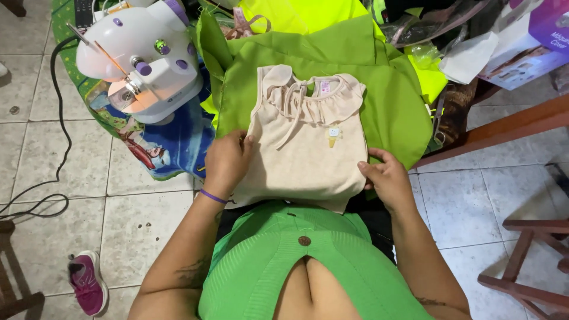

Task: The person is inspecting fabric and applying a cleaning agent to remove spots or threads from a small garment.

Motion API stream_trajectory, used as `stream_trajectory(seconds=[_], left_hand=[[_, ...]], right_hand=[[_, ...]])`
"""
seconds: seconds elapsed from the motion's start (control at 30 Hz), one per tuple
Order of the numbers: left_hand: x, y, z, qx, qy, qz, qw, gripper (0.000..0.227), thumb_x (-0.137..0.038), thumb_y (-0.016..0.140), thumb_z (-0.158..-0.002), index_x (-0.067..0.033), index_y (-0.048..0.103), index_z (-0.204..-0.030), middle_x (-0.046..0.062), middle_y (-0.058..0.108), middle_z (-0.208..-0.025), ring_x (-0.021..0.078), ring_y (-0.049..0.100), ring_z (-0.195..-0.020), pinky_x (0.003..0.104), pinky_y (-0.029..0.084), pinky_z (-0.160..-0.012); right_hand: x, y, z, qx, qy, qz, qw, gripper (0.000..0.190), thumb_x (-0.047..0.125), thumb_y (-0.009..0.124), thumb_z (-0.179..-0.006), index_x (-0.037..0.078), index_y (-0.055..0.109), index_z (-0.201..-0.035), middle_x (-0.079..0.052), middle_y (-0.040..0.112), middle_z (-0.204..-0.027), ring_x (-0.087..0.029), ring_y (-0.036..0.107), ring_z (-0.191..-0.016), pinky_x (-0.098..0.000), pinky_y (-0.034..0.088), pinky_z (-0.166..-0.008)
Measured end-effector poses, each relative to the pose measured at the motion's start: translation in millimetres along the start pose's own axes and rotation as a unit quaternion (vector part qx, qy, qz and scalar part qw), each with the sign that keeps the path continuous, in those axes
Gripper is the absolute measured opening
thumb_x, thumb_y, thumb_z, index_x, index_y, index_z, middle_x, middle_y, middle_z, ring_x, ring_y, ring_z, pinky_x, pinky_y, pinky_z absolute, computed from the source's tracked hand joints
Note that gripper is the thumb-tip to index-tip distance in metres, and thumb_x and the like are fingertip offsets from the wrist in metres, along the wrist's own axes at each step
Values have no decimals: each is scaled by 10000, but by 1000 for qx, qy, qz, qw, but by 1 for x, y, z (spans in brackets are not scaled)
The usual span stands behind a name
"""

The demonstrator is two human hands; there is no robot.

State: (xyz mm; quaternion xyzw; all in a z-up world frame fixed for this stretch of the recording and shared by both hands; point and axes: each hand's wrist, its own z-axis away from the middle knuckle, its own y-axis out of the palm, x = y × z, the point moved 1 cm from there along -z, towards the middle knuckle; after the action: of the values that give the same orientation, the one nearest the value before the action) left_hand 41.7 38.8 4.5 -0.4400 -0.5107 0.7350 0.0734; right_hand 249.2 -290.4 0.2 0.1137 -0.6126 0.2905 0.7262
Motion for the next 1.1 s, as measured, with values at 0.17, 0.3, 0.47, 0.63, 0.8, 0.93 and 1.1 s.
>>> stream_trajectory(seconds=[0.17, 0.3, 0.47, 0.63, 0.8, 0.93, 1.1], left_hand=[[-10, -12, -18, 27, 2, 25, 999, 405, -430, 664, -989, -107, 798, -1195, 134, 828, -950, 442, 766, -1031, 566, 590, -854], [-19, -7, -51, 51, 10, 117, 992, 531, -448, 710, -966, -13, 765, -1265, 229, 809, -1033, 496, 733, -1113, 591, 560, -924], [-10, 37, -106, 68, -37, 263, 962, 626, -591, 698, -970, -55, 781, -1282, 143, 808, -1004, 343, 764, -1038, 478, 583, -895], [-35, 30, -121, 30, -90, 360, 928, 540, -511, 720, -983, -30, 806, -1212, 111, 799, -911, 251, 778, -862, 389, 621, -809], [-37, 4, -135, -152, 82, 288, 942, 288, -349, 645, -1045, -139, 816, -1141, 106, 782, -823, 365, 770, -834, 475, 588, -724], [-58, -36, -126, -217, 128, 263, 931, 246, -273, 629, -1084, -114, 795, -1172, 141, 789, -847, 373, 780, -831, 449, 599, -737], [-41, -16, -144, -127, 40, 17, 991, 314, -347, 670, -1041, -106, 790, -1203, 154, 805, -942, 444, 772, -967, 593, 621, -799]], right_hand=[[12, -4, -50, 8, 2, 76, 997, 864, 199, 858, -942, -93, 378, -1599, -310, 733, -1072, -279, 731, -804, -353, 625, -610], [27, 7, -95, -10, -22, 66, 998, 833, 181, 862, -945, -74, 405, -1593, -269, 738, -1155, -310, 759, -931, -394, 663, -753], [12, 27, -164, -23, -30, -35, 999, 797, 202, 889, -946, -107, 449, -1533, -202, 740, -1118, -293, 792, -935, -404, 682, -784], [33, 51, -177, -40, -71, -58, 995, 622, 114, 807, -998, -101, 502, -1496, -197, 747, -1144, -290, 795, -969, -383, 688, -794], [55, 65, -179, -94, -186, -83, 974, 257, 38, 759, -1004, 32, 710, -1256, -57, 767, -1001, -132, 740, -880, -258, 663, -780], [58, 66, -195, -115, -224, -107, 962, 244, 24, 769, -1005, 28, 709, -1241, -87, 760, -978, -141, 735, -870, -273, 653, -765], [78, 69, -167, -157, -115, 188, 963, 307, 271, 879, -901, 196, 769, -1178, 10, 805, -924, -165, 779, -826, -325, 626, -724]])
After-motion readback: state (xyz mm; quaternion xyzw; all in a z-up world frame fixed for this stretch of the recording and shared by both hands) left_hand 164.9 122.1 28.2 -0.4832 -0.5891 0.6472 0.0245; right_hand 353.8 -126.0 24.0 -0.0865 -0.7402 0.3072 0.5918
